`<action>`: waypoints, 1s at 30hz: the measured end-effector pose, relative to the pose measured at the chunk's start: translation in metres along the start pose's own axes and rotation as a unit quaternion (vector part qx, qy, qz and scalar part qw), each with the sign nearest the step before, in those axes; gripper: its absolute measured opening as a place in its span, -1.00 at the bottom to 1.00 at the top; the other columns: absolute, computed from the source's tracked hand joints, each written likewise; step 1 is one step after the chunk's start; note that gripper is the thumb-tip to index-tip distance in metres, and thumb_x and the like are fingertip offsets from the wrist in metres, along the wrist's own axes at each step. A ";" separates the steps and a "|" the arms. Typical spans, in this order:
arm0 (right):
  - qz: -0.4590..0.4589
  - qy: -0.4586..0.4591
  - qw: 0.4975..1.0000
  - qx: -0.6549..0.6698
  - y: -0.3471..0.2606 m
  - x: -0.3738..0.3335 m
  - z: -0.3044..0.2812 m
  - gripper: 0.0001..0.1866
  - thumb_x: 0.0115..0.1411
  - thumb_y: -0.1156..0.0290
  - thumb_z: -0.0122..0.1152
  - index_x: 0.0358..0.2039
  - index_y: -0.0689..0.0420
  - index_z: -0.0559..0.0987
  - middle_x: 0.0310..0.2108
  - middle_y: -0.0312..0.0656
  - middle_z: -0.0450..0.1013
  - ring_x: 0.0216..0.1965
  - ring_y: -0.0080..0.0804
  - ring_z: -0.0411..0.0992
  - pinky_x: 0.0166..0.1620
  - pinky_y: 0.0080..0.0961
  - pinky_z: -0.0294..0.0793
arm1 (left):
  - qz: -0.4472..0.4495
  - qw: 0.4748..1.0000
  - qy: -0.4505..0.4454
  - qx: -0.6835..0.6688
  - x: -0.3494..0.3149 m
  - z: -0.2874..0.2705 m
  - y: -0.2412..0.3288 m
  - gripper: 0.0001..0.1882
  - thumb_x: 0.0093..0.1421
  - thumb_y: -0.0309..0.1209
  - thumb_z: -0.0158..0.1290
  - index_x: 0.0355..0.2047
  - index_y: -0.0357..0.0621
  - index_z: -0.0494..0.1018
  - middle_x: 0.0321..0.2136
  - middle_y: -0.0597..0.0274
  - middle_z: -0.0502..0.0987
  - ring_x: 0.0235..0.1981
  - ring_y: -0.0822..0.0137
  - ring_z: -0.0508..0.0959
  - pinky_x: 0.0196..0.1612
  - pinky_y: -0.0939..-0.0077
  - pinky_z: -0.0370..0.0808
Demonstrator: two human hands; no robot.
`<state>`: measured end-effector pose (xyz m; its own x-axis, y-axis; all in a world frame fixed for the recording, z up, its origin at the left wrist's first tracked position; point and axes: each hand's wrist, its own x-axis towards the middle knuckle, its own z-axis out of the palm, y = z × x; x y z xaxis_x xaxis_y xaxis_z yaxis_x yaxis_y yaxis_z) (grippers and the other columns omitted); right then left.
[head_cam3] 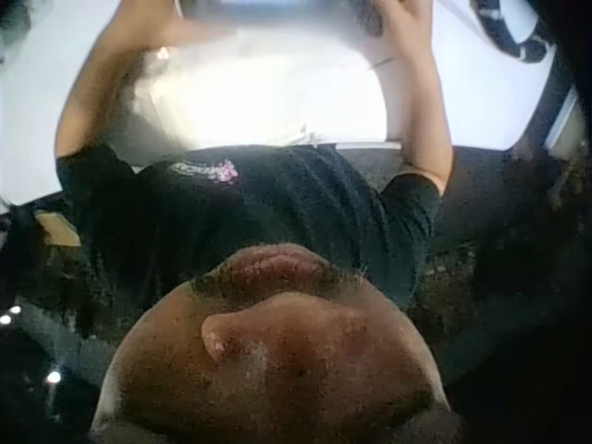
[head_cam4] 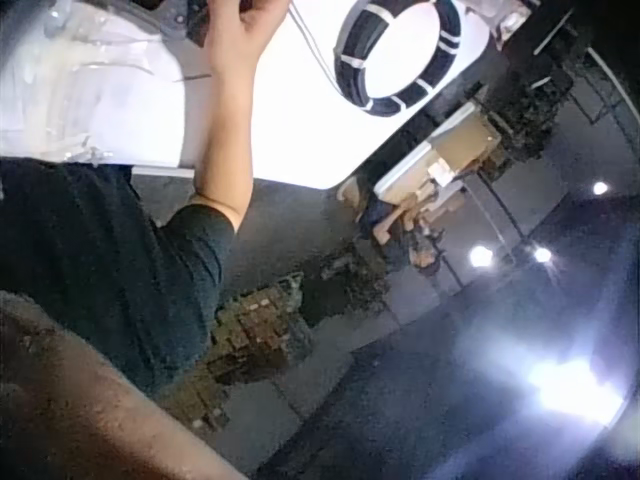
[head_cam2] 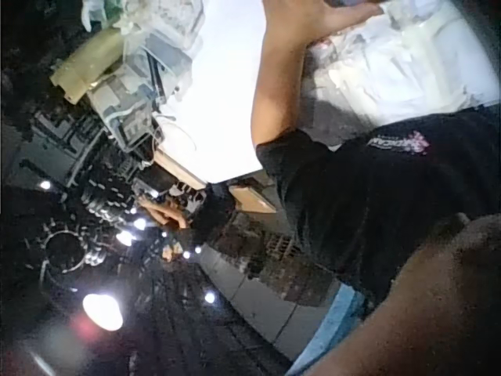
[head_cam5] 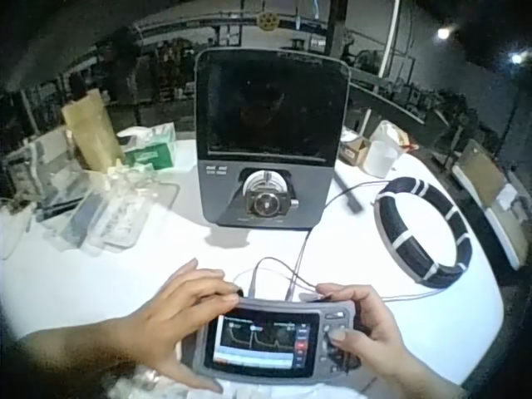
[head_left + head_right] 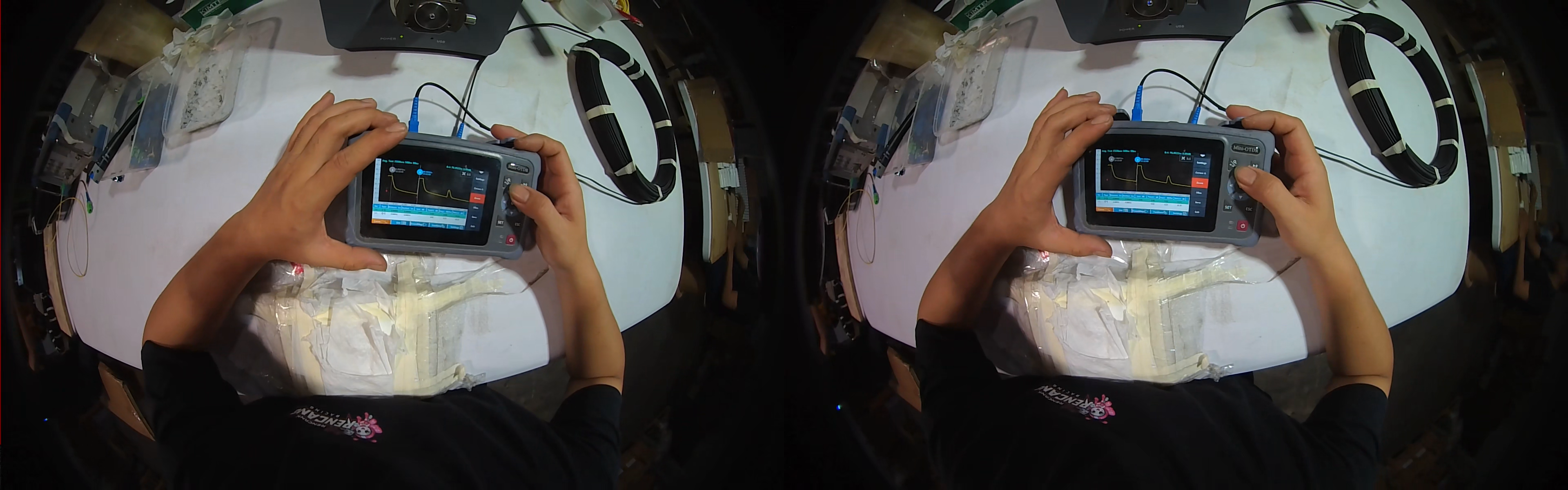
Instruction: The person connects fiber optic cables to a test device by hand, then navigates menus on a monitor to analyze signals.
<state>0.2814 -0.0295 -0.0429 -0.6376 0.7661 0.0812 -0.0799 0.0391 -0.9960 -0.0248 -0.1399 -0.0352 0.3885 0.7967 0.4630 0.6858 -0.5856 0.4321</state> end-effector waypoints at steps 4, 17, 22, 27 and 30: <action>0.005 0.001 1.000 0.012 0.000 0.000 0.002 -0.49 0.22 0.49 0.28 0.16 0.21 0.37 0.32 0.02 0.34 0.25 -0.31 0.38 0.31 -0.34 0.33 | 0.006 1.000 0.002 -0.008 -0.001 -0.001 -0.001 0.17 -0.15 0.28 0.40 0.37 -0.10 0.29 0.25 -0.06 0.35 0.33 -0.17 0.31 0.40 -0.38 0.09; 0.012 0.051 0.998 0.015 -0.001 0.002 0.015 -0.56 0.24 0.55 0.27 0.11 0.21 0.38 0.26 0.00 0.37 0.23 -0.33 0.40 0.26 -0.38 0.40 | 0.000 1.000 -0.002 -0.013 -0.001 -0.001 -0.002 0.15 -0.15 0.25 0.41 0.36 -0.09 0.30 0.25 -0.03 0.36 0.33 -0.18 0.32 0.40 -0.37 0.12; 0.020 0.052 0.998 0.037 0.001 0.002 0.014 -0.57 0.22 0.58 0.22 0.10 0.22 0.38 0.26 0.01 0.37 0.23 -0.33 0.39 0.27 -0.37 0.40 | -0.007 1.000 -0.006 -0.016 -0.001 -0.002 -0.002 0.15 -0.16 0.25 0.42 0.36 -0.09 0.30 0.25 -0.02 0.36 0.33 -0.19 0.32 0.39 -0.37 0.13; 0.014 0.003 0.999 0.042 0.006 0.005 -0.001 -0.40 0.05 0.49 0.22 0.15 0.24 0.38 0.31 0.05 0.32 0.29 -0.24 0.35 0.35 -0.27 0.31 | -0.008 1.000 0.000 -0.014 -0.003 -0.004 0.000 0.15 -0.17 0.25 0.42 0.35 -0.11 0.31 0.26 -0.05 0.36 0.33 -0.21 0.31 0.39 -0.34 0.15; 0.015 -0.025 0.999 0.039 0.007 0.005 -0.009 -0.30 -0.03 0.41 0.25 0.19 0.24 0.37 0.35 0.08 0.29 0.32 -0.18 0.33 0.39 -0.24 0.26 | -0.008 1.000 0.001 -0.025 -0.004 -0.002 -0.002 0.14 -0.15 0.25 0.42 0.35 -0.12 0.31 0.27 -0.07 0.36 0.34 -0.22 0.31 0.39 -0.31 0.16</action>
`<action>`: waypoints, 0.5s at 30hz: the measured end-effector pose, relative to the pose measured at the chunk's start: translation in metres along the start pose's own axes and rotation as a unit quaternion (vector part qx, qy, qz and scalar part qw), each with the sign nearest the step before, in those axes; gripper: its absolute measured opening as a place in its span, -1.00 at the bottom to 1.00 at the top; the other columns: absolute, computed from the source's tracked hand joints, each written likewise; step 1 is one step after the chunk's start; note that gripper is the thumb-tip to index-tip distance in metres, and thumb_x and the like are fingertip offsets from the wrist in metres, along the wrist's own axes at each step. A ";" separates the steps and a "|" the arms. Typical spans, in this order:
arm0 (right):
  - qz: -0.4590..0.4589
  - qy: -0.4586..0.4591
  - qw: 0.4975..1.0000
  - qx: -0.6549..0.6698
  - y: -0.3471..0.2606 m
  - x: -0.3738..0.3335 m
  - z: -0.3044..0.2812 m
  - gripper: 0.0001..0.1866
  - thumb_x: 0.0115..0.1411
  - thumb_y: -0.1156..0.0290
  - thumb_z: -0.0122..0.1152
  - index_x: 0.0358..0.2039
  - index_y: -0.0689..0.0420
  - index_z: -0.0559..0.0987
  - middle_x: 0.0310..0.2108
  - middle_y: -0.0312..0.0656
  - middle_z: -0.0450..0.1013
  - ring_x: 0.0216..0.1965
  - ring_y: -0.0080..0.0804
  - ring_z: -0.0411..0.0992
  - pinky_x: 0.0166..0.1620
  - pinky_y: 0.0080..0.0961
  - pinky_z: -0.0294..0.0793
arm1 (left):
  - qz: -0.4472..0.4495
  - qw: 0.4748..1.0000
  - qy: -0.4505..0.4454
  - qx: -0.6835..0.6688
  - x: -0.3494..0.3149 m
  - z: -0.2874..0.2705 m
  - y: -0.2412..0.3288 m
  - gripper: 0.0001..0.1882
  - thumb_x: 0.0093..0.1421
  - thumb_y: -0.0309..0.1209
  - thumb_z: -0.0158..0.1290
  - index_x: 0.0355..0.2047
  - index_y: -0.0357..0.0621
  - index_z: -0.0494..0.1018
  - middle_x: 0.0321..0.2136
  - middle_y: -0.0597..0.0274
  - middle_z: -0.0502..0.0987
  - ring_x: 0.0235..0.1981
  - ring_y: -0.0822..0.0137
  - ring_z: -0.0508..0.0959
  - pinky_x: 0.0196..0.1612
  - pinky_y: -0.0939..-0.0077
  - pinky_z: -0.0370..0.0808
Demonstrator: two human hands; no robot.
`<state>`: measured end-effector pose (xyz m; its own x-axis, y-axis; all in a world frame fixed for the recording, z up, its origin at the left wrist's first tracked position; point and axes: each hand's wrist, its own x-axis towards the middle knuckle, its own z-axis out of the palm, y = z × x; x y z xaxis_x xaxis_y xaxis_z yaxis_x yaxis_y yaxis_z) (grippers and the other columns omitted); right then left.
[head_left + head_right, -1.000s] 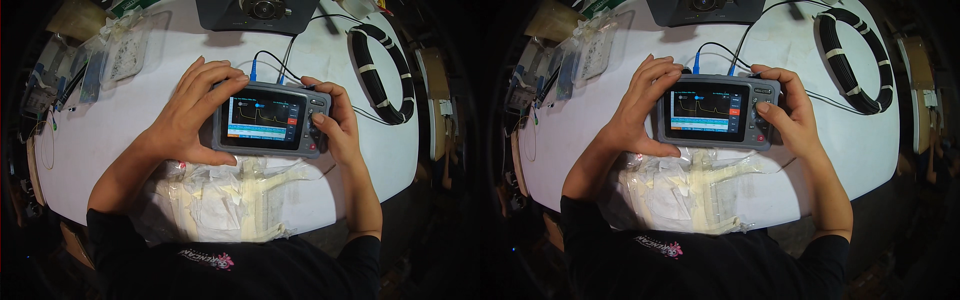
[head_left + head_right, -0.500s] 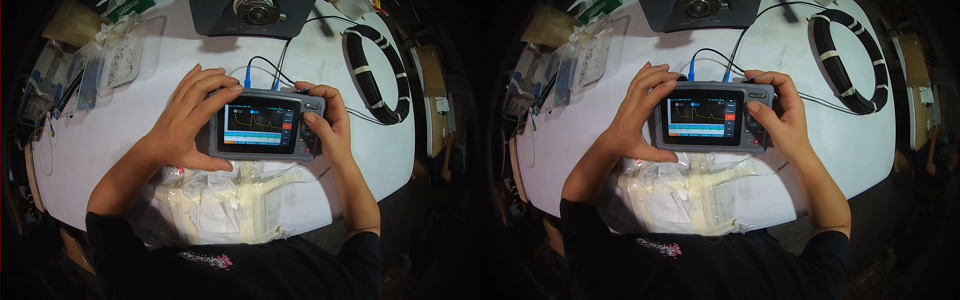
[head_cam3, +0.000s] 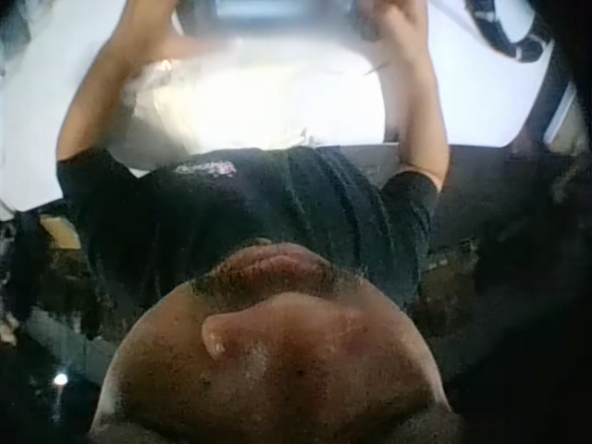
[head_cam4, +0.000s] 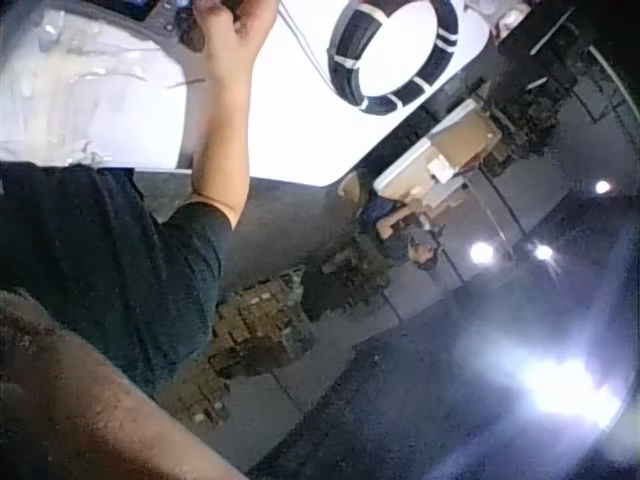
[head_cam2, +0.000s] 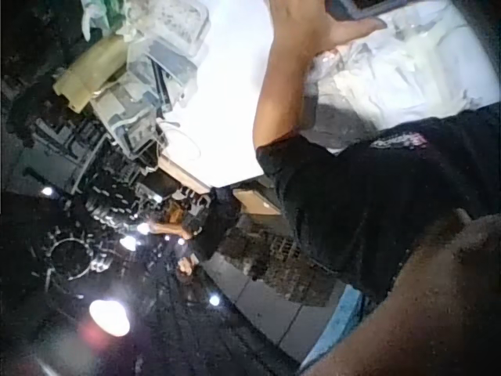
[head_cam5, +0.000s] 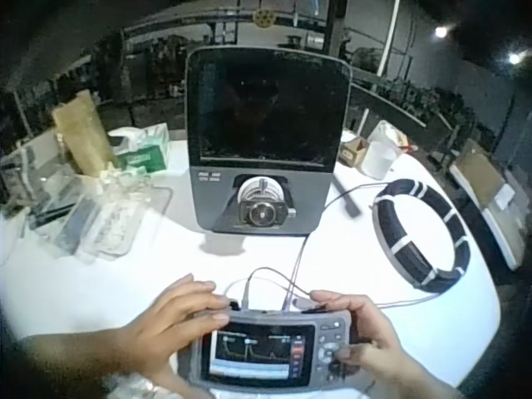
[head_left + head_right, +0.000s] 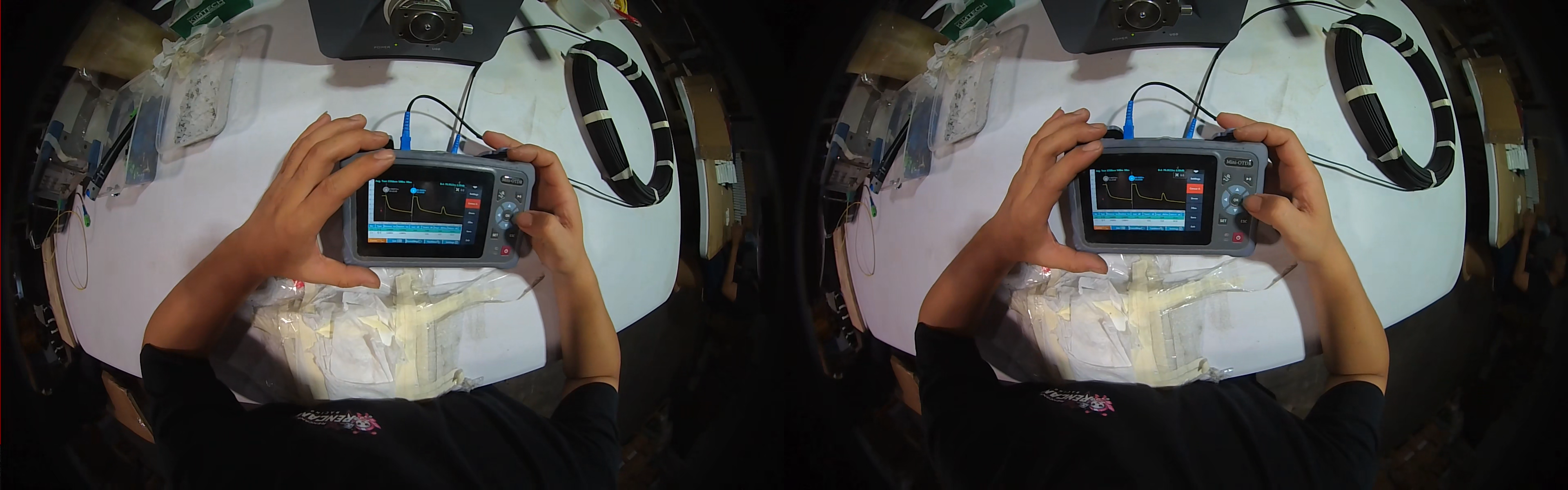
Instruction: The person connects fiber optic cables to a test device by hand, then navigates menus on a monitor to analyze signals.
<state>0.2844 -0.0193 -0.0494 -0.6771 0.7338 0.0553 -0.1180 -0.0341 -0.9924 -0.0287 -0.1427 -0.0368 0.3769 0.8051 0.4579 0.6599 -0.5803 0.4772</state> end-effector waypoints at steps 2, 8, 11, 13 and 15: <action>0.003 -0.009 1.000 0.001 0.000 0.000 -0.001 -0.26 -0.06 0.38 0.27 0.21 0.25 0.37 0.36 0.09 0.28 0.33 -0.17 0.32 0.40 -0.23 0.25 | 0.003 1.000 0.002 -0.005 0.000 0.001 -0.001 0.14 -0.14 0.24 0.42 0.35 -0.12 0.30 0.28 -0.07 0.36 0.34 -0.22 0.30 0.39 -0.29 0.17; -0.004 -0.003 1.000 -0.013 -0.001 -0.002 -0.001 -0.25 -0.05 0.38 0.27 0.22 0.26 0.37 0.36 0.09 0.29 0.32 -0.15 0.34 0.38 -0.21 0.28 | 0.016 1.000 0.001 -0.007 0.000 0.002 -0.003 0.19 -0.16 0.24 0.45 0.38 -0.12 0.25 0.31 -0.11 0.31 0.36 -0.26 0.27 0.40 -0.24 0.18; -0.003 0.004 1.000 -0.020 -0.002 -0.002 0.002 -0.26 -0.05 0.38 0.27 0.21 0.27 0.38 0.35 0.08 0.31 0.31 -0.16 0.35 0.37 -0.20 0.31 | 0.021 1.000 -0.003 -0.004 -0.004 0.002 -0.005 0.25 -0.18 0.25 0.47 0.40 -0.12 0.21 0.32 -0.15 0.29 0.38 -0.29 0.25 0.41 -0.23 0.17; -0.018 0.001 0.999 -0.028 0.001 -0.001 0.000 -0.27 -0.06 0.40 0.26 0.20 0.27 0.39 0.34 0.07 0.32 0.31 -0.18 0.36 0.36 -0.20 0.35 | 0.025 1.000 0.000 -0.006 -0.003 0.002 -0.005 0.24 -0.17 0.25 0.47 0.40 -0.12 0.21 0.32 -0.15 0.29 0.38 -0.29 0.25 0.41 -0.22 0.17; -0.016 0.010 1.000 -0.024 0.001 -0.001 0.004 -0.26 -0.07 0.40 0.25 0.20 0.27 0.39 0.34 0.07 0.32 0.31 -0.18 0.36 0.35 -0.21 0.36 | 0.024 1.000 -0.003 -0.006 -0.003 0.002 -0.006 0.24 -0.16 0.24 0.47 0.40 -0.14 0.21 0.32 -0.15 0.30 0.38 -0.29 0.25 0.40 -0.20 0.18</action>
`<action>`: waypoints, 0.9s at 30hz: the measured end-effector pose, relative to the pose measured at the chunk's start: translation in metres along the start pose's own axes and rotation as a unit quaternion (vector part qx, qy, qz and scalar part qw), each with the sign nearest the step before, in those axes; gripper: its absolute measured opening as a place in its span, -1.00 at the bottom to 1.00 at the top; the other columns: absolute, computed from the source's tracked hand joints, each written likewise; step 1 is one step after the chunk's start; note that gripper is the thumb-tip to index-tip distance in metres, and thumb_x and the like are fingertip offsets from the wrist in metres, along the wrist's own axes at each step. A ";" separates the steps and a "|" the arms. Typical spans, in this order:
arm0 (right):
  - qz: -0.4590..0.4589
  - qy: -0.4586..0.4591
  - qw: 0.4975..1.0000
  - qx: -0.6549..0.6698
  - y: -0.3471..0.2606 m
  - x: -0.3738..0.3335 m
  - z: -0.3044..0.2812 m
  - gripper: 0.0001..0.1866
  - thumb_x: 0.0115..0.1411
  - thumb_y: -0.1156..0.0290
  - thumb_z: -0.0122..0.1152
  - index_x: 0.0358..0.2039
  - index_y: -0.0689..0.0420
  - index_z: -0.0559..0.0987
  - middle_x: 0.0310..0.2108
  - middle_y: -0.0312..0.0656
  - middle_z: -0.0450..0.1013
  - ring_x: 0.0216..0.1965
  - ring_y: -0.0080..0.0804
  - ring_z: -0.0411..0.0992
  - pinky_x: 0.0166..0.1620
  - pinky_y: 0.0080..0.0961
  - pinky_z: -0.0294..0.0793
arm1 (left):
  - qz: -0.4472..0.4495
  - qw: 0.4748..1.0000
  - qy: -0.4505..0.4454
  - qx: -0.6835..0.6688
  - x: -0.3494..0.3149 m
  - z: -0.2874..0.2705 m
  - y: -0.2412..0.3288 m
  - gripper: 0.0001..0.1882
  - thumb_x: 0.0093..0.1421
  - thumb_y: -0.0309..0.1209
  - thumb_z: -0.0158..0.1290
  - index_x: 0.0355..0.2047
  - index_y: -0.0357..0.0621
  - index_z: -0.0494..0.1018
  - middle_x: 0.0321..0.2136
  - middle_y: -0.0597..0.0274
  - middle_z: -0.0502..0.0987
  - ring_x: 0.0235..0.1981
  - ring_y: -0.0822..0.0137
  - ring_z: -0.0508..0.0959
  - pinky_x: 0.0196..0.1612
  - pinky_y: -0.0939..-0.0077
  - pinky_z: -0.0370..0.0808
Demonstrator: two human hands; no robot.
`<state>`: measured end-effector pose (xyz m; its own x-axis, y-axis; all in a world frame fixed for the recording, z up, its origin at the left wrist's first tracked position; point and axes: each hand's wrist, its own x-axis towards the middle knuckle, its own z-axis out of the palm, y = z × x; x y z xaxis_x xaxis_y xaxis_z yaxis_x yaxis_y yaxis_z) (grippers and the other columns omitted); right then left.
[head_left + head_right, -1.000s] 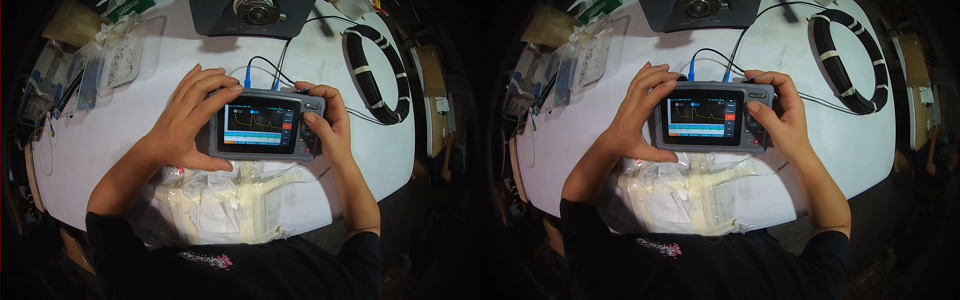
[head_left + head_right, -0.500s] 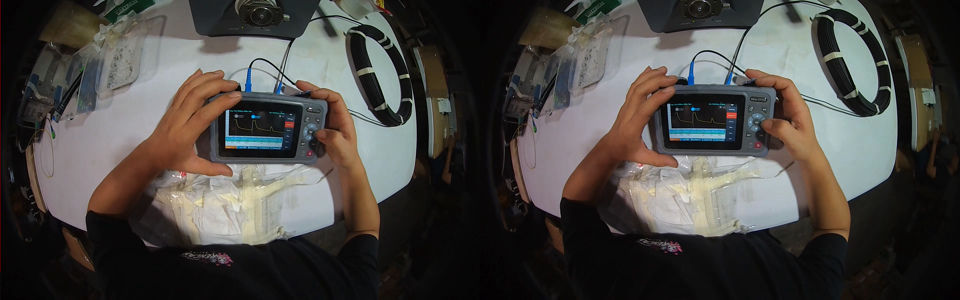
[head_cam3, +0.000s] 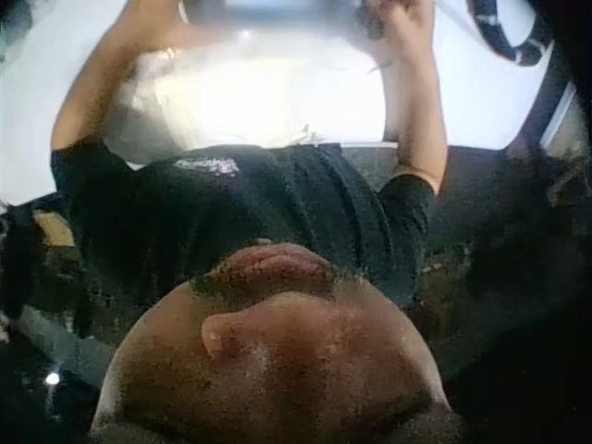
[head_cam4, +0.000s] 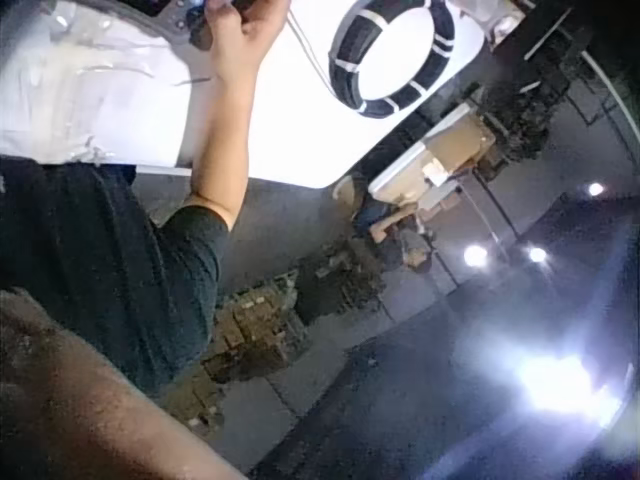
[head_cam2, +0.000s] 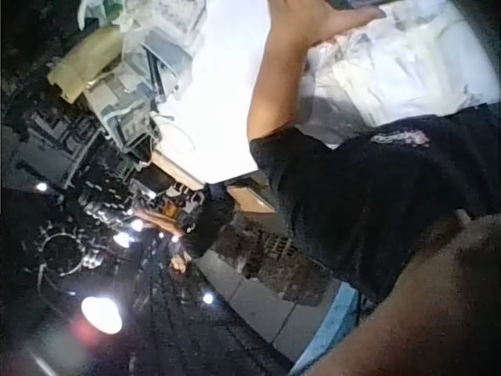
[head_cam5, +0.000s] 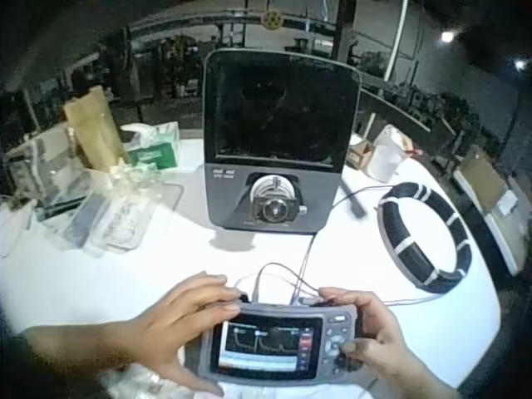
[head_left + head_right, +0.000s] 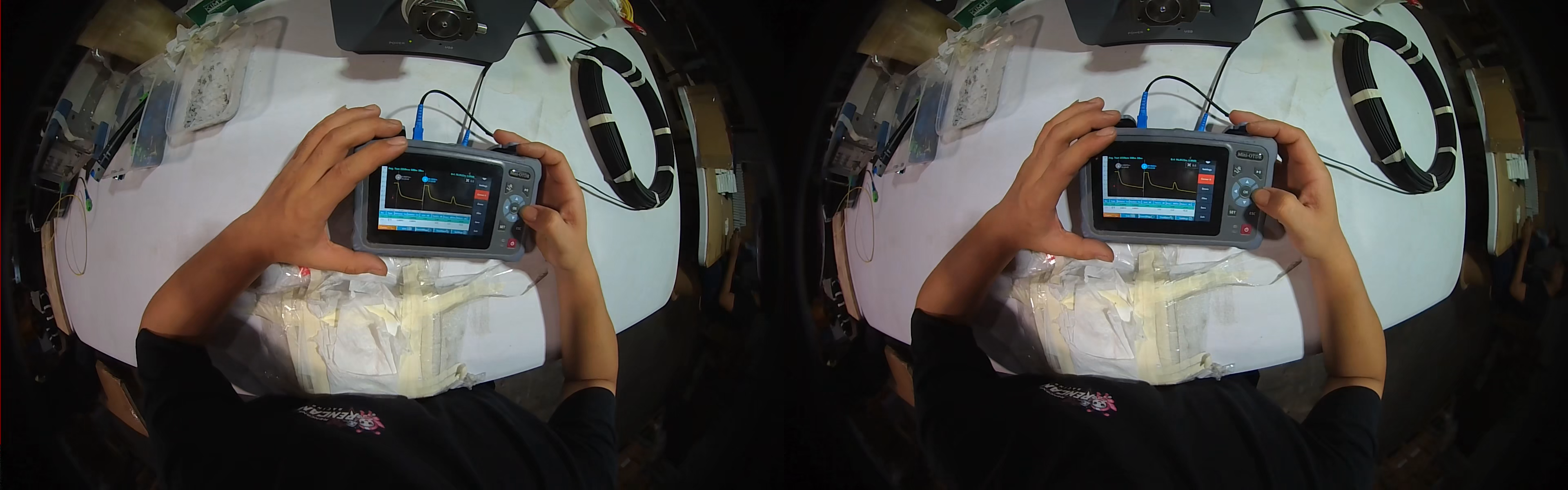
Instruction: The person connects fiber optic cables to a test device by hand, then navigates menus on a monitor to analyze signals.
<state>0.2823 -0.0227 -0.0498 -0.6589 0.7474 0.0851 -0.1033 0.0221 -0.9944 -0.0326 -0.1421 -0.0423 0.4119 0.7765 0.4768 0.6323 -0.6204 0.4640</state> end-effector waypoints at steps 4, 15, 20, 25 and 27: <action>0.003 0.010 1.000 0.004 0.000 0.000 0.001 -0.24 -0.11 0.42 0.22 0.21 0.26 0.39 0.34 0.09 0.32 0.30 -0.17 0.38 0.36 -0.22 0.35 | 0.006 1.000 0.003 -0.001 0.000 -0.001 0.000 0.23 -0.16 0.23 0.47 0.40 -0.15 0.21 0.31 -0.15 0.30 0.38 -0.29 0.26 0.40 -0.19 0.19; -0.004 0.015 1.000 0.005 0.000 -0.002 0.003 -0.26 -0.08 0.41 0.23 0.20 0.26 0.39 0.33 0.10 0.32 0.30 -0.18 0.38 0.36 -0.24 0.34 | 0.009 1.000 0.005 -0.008 0.001 0.000 -0.001 0.24 -0.17 0.22 0.48 0.40 -0.16 0.20 0.32 -0.15 0.29 0.38 -0.29 0.25 0.39 -0.16 0.20; 0.000 0.014 1.000 0.001 0.001 -0.002 0.002 -0.25 -0.09 0.42 0.21 0.21 0.25 0.39 0.33 0.09 0.33 0.30 -0.20 0.37 0.38 -0.25 0.31 | 0.006 1.000 0.009 -0.012 0.000 0.001 0.000 0.23 -0.16 0.20 0.49 0.40 -0.16 0.20 0.31 -0.14 0.30 0.38 -0.28 0.25 0.39 -0.15 0.20; 0.001 0.024 1.000 0.007 0.000 -0.003 0.004 -0.23 -0.14 0.45 0.17 0.21 0.24 0.39 0.33 0.07 0.34 0.30 -0.19 0.37 0.39 -0.25 0.30 | 0.009 1.000 0.024 -0.007 0.004 -0.001 0.004 0.13 -0.10 0.16 0.44 0.36 -0.20 0.27 0.29 -0.11 0.33 0.33 -0.22 0.31 0.36 -0.12 0.30; -0.001 0.023 1.000 0.010 0.001 -0.004 0.004 -0.23 -0.14 0.45 0.17 0.20 0.24 0.39 0.33 0.07 0.34 0.30 -0.19 0.37 0.39 -0.25 0.30 | 0.013 1.000 0.026 -0.007 0.004 0.000 0.005 0.13 -0.11 0.14 0.44 0.36 -0.22 0.27 0.28 -0.11 0.33 0.33 -0.21 0.31 0.35 -0.11 0.31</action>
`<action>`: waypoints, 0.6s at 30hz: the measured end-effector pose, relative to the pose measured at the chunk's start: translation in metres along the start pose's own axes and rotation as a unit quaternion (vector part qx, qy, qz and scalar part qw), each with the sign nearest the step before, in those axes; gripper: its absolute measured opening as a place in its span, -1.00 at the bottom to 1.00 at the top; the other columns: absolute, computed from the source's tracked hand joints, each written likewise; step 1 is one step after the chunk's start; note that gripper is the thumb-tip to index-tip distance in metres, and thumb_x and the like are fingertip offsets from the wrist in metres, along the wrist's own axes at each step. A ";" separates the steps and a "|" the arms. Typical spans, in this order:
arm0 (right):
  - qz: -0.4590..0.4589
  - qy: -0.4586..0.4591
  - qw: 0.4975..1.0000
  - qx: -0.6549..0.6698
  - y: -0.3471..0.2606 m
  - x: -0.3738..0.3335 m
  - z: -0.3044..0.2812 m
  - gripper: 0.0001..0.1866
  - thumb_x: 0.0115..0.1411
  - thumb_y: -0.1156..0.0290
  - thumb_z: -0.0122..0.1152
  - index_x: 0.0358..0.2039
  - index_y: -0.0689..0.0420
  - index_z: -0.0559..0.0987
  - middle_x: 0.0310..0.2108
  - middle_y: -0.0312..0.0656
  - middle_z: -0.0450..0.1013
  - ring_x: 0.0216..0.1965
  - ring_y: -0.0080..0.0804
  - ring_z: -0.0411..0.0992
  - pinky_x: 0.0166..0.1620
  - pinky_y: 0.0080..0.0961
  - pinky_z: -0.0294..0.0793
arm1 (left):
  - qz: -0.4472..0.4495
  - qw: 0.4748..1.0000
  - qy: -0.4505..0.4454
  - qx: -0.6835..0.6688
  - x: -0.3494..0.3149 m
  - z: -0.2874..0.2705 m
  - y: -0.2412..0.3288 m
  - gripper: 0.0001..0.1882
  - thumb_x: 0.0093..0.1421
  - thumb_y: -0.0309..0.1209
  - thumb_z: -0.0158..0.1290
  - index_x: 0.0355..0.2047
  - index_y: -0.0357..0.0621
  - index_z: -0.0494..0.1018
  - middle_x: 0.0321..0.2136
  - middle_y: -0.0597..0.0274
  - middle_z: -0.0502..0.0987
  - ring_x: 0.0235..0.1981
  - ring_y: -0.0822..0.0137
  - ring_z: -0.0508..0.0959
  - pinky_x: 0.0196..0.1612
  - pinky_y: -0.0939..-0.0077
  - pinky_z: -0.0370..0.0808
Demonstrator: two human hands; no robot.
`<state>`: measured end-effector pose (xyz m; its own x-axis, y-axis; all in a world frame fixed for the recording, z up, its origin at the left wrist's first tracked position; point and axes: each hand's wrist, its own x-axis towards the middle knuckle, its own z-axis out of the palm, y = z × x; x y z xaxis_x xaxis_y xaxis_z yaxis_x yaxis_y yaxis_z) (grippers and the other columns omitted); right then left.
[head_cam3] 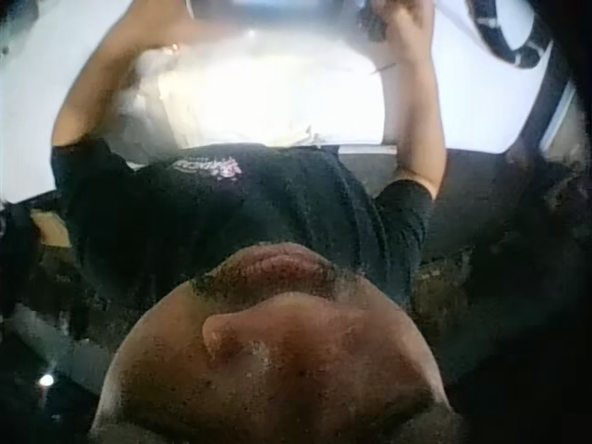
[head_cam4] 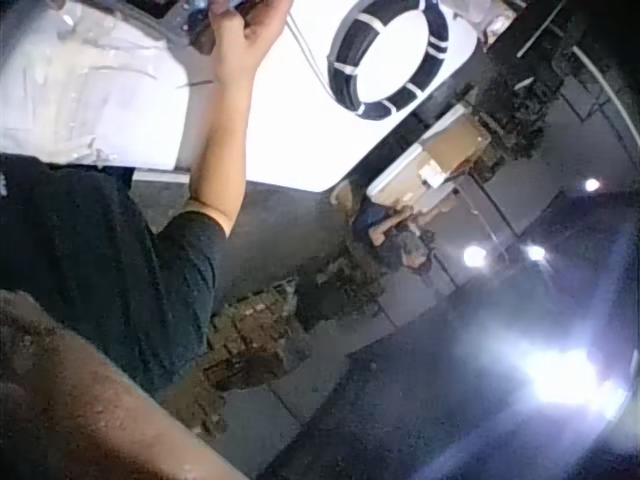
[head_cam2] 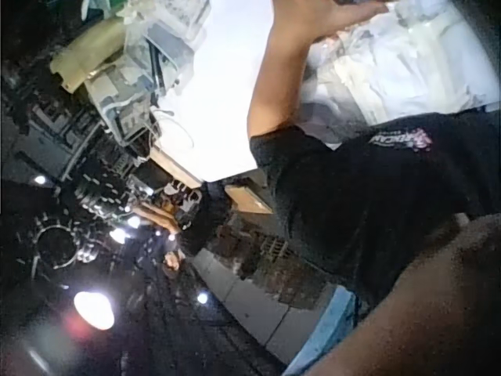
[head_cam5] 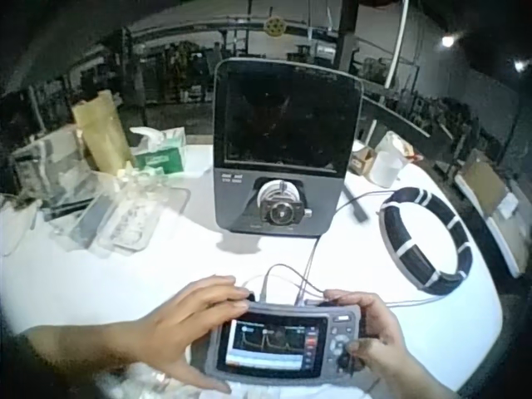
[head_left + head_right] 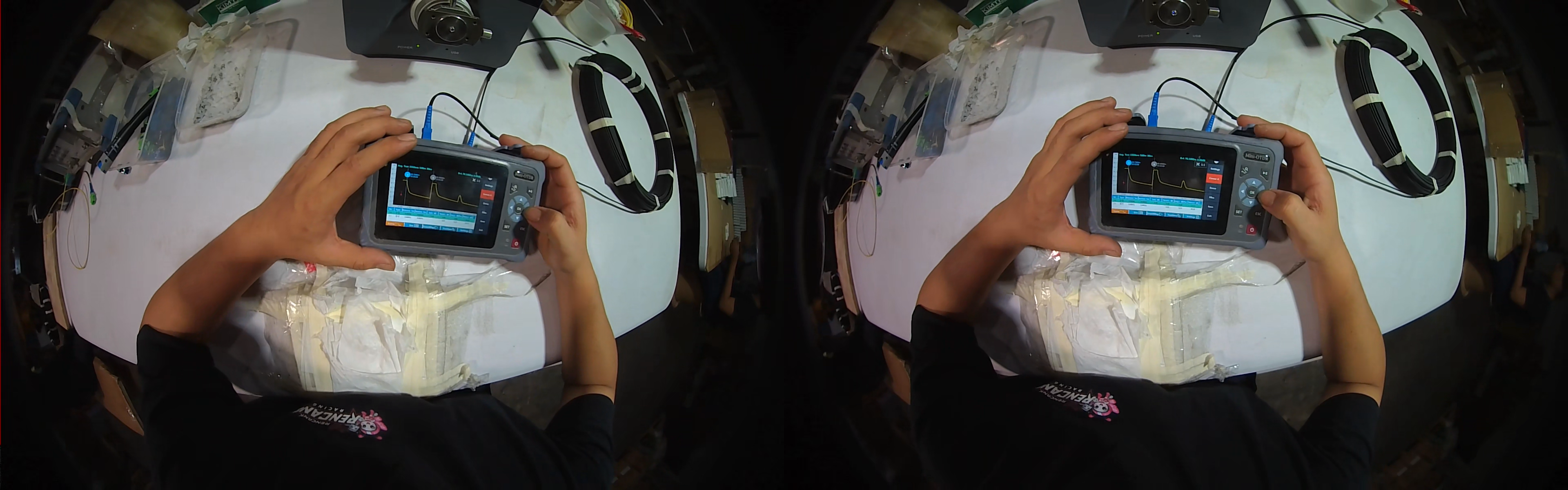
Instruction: The person connects fiber optic cables to a test device by hand, then navigates menus on a monitor to analyze signals.
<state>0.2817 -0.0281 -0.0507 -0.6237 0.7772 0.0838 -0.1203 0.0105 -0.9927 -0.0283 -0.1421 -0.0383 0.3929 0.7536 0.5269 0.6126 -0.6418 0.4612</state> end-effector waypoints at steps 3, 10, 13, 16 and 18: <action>0.001 -0.001 1.000 -0.001 -0.001 -0.001 0.001 -0.23 -0.14 0.45 0.18 0.20 0.25 0.39 0.32 0.08 0.34 0.30 -0.19 0.37 0.38 -0.25 0.30 | 0.000 1.000 -0.011 -0.011 -0.004 0.001 -0.004 0.20 -0.14 0.17 0.48 0.39 -0.20 0.21 0.31 -0.15 0.30 0.37 -0.27 0.26 0.39 -0.12 0.20; 0.001 -0.012 1.000 0.007 0.002 0.001 -0.004 -0.21 -0.09 0.38 0.33 0.23 0.24 0.38 0.35 0.15 0.29 0.34 -0.11 0.35 0.39 -0.22 0.34 | -0.002 1.000 -0.017 -0.004 -0.004 0.001 -0.005 0.21 -0.13 0.19 0.47 0.39 -0.20 0.20 0.32 -0.14 0.29 0.38 -0.27 0.24 0.40 -0.14 0.21; -0.006 -0.012 1.000 0.009 0.002 0.000 -0.001 -0.27 -0.08 0.47 0.20 0.21 0.26 0.39 0.33 0.09 0.32 0.31 -0.16 0.36 0.39 -0.21 0.29 | -0.005 1.000 -0.018 -0.012 -0.004 0.002 -0.005 0.22 -0.14 0.19 0.48 0.40 -0.17 0.20 0.32 -0.13 0.28 0.38 -0.26 0.24 0.40 -0.14 0.22; -0.001 -0.017 1.000 0.008 0.000 0.001 -0.001 -0.28 -0.06 0.46 0.22 0.21 0.26 0.38 0.34 0.09 0.32 0.32 -0.15 0.35 0.39 -0.21 0.29 | -0.011 1.000 0.001 -0.010 -0.003 0.000 -0.002 0.12 -0.11 0.13 0.45 0.36 -0.21 0.27 0.27 -0.10 0.34 0.32 -0.21 0.32 0.34 -0.09 0.33; 0.001 -0.016 1.000 0.005 -0.001 0.001 -0.001 -0.28 -0.06 0.46 0.21 0.21 0.26 0.38 0.34 0.09 0.32 0.32 -0.15 0.35 0.39 -0.21 0.29 | -0.006 1.000 -0.017 -0.009 -0.005 0.002 -0.006 0.23 -0.14 0.19 0.48 0.41 -0.16 0.19 0.33 -0.12 0.28 0.39 -0.26 0.24 0.40 -0.14 0.22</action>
<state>0.2824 -0.0267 -0.0499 -0.6483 0.7565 0.0855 -0.1277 0.0027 -0.9918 -0.0329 -0.1417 -0.0449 0.4090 0.7654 0.4968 0.6045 -0.6351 0.4809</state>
